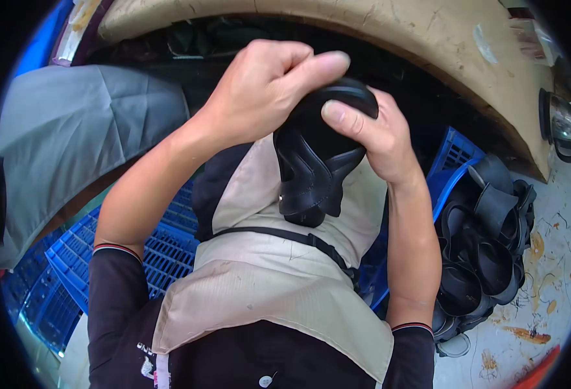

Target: Assembling shoe components by applying adhesive and fitting the upper onto the sole and last.

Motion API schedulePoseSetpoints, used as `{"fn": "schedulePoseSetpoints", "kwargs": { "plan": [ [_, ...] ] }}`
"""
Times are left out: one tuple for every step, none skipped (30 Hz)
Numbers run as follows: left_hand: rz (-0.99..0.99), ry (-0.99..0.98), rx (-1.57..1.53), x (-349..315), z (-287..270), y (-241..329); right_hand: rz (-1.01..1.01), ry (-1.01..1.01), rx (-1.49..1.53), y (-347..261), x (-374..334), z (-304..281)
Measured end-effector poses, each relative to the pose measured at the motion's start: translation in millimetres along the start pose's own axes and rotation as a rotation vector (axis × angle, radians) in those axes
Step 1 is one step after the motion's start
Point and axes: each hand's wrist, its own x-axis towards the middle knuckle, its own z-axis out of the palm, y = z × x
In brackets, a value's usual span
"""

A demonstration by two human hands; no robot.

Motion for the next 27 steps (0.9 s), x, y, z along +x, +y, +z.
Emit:
{"fn": "schedulePoseSetpoints", "kwargs": {
  "plan": [
    [0.054, 0.086, 0.121, -1, 3, -5, -0.004, 0.016, -0.043, 5, 1, 1],
    [0.036, 0.076, 0.112, -2, 6, -16, 0.017, 0.019, -0.036, 11, 1, 1],
    [0.013, 0.012, -0.018, 1, 8, -29, 0.033, -0.004, -0.022, 18, 1, 0],
    [-0.007, -0.048, -0.144, 6, 7, -39, 0.042, -0.028, -0.008, 21, 4, -1],
    [-0.024, -0.107, -0.270, 11, 6, -47, 0.048, -0.050, 0.006, 24, 5, -1],
    [-0.039, -0.166, -0.395, 12, 8, -52, 0.052, -0.072, 0.018, 26, 3, -1],
    [-0.036, -0.170, -0.396, 16, 11, -54, 0.050, -0.067, 0.018, 27, 4, -2],
    [-0.027, -0.144, -0.390, 20, 17, -58, 0.048, -0.032, 0.039, 28, 4, -1],
    [-0.020, -0.112, -0.381, 21, 24, -62, 0.043, -0.002, 0.063, 32, 4, 2],
    [-0.011, -0.081, -0.372, 22, 29, -66, 0.038, 0.027, 0.087, 34, 5, 4],
    [-0.002, -0.049, -0.362, 24, 32, -69, 0.032, 0.056, 0.111, 34, 6, 4],
    [0.003, -0.053, -0.359, 23, 33, -67, 0.026, 0.060, 0.111, 32, 6, 2],
    [0.000, 0.009, -0.312, 19, 34, -64, 0.029, 0.055, 0.099, 29, 7, 0],
    [-0.005, 0.067, -0.268, 12, 38, -62, 0.035, 0.054, 0.088, 30, 5, -3],
    [-0.010, 0.127, -0.223, 7, 41, -62, 0.042, 0.051, 0.077, 32, 4, -6],
    [-0.016, 0.188, -0.178, 5, 44, -63, 0.050, 0.047, 0.066, 34, 3, -9],
    [-0.022, 0.191, -0.176, 3, 45, -68, 0.054, 0.042, 0.069, 38, 2, -10],
    [0.000, 0.145, -0.234, 5, 45, -75, 0.047, 0.006, 0.066, 43, 2, -13],
    [0.031, 0.097, -0.293, 14, 43, -80, 0.035, -0.026, 0.057, 45, 6, -18],
    [0.062, 0.050, -0.353, 20, 42, -83, 0.022, -0.059, 0.048, 46, 9, -22],
    [0.094, 0.003, -0.411, 23, 42, -87, 0.009, -0.093, 0.038, 47, 10, -23],
    [0.100, 0.006, -0.408, 23, 44, -86, 0.003, -0.095, 0.036, 47, 10, -23],
    [0.039, 0.034, -0.396, 20, 48, -84, 0.011, -0.052, 0.057, 46, 7, -21],
    [-0.022, 0.068, -0.380, 14, 51, -82, 0.016, -0.014, 0.080, 46, 4, -17],
    [-0.082, 0.102, -0.365, 10, 53, -79, 0.022, 0.023, 0.102, 46, 1, -14],
    [-0.144, 0.136, -0.350, 7, 52, -77, 0.029, 0.060, 0.126, 45, 2, -12],
    [-0.145, 0.138, -0.349, 2, 52, -76, 0.029, 0.058, 0.127, 47, 1, -11]
  ]
}}
